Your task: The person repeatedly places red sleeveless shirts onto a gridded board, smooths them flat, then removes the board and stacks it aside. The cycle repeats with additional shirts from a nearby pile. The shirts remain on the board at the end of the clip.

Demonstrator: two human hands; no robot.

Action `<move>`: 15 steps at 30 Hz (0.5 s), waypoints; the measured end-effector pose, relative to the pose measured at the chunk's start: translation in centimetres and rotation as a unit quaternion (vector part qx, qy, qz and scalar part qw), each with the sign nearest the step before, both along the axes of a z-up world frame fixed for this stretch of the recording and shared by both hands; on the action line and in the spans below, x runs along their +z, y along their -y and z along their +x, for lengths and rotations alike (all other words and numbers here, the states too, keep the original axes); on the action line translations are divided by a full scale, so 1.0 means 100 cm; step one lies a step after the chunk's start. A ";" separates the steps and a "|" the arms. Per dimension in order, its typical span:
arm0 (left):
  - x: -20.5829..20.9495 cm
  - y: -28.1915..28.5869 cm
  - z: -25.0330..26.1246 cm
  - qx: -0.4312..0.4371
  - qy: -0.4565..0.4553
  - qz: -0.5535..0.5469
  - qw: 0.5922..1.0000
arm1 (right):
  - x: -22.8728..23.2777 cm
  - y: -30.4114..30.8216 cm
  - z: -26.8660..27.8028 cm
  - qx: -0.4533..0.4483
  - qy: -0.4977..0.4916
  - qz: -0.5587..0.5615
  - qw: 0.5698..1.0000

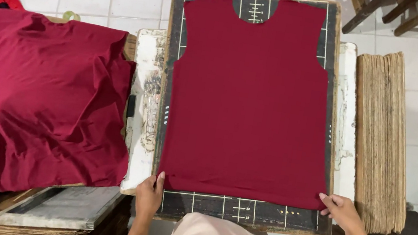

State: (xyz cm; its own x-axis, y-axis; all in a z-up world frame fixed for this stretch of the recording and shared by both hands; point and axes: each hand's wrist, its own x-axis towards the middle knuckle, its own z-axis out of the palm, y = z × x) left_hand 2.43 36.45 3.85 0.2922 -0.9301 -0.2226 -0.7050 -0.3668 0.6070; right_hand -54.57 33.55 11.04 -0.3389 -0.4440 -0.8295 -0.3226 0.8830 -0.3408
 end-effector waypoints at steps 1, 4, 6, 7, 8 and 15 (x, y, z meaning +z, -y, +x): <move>-0.002 -0.002 0.001 0.001 0.003 0.016 1.000 | -0.009 -0.006 -0.005 0.008 0.003 -0.007 1.000; 0.001 -0.008 0.002 -0.006 -0.004 0.023 1.000 | -0.015 -0.013 -0.009 0.008 0.009 -0.011 1.000; 0.006 -0.010 0.002 -0.013 -0.015 0.014 1.000 | -0.016 -0.015 -0.009 0.000 0.011 -0.008 1.000; 0.008 -0.011 0.002 -0.006 -0.015 0.016 1.000 | -0.017 -0.017 -0.010 0.006 0.010 -0.006 1.000; 0.011 -0.011 0.001 0.001 -0.014 0.018 1.000 | -0.018 -0.018 -0.011 0.013 0.009 -0.004 1.000; 0.006 -0.014 0.005 -0.001 0.003 0.025 1.000 | -0.007 -0.017 -0.004 0.024 -0.006 0.024 0.999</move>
State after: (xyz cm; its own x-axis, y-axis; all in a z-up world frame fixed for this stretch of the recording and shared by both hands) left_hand 2.93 37.87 4.47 0.2910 -0.9188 -0.2666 -0.7091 -0.3942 0.5846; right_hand -54.95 35.21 10.34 -0.3281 -0.4196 -0.8463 -0.3682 0.8819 -0.2945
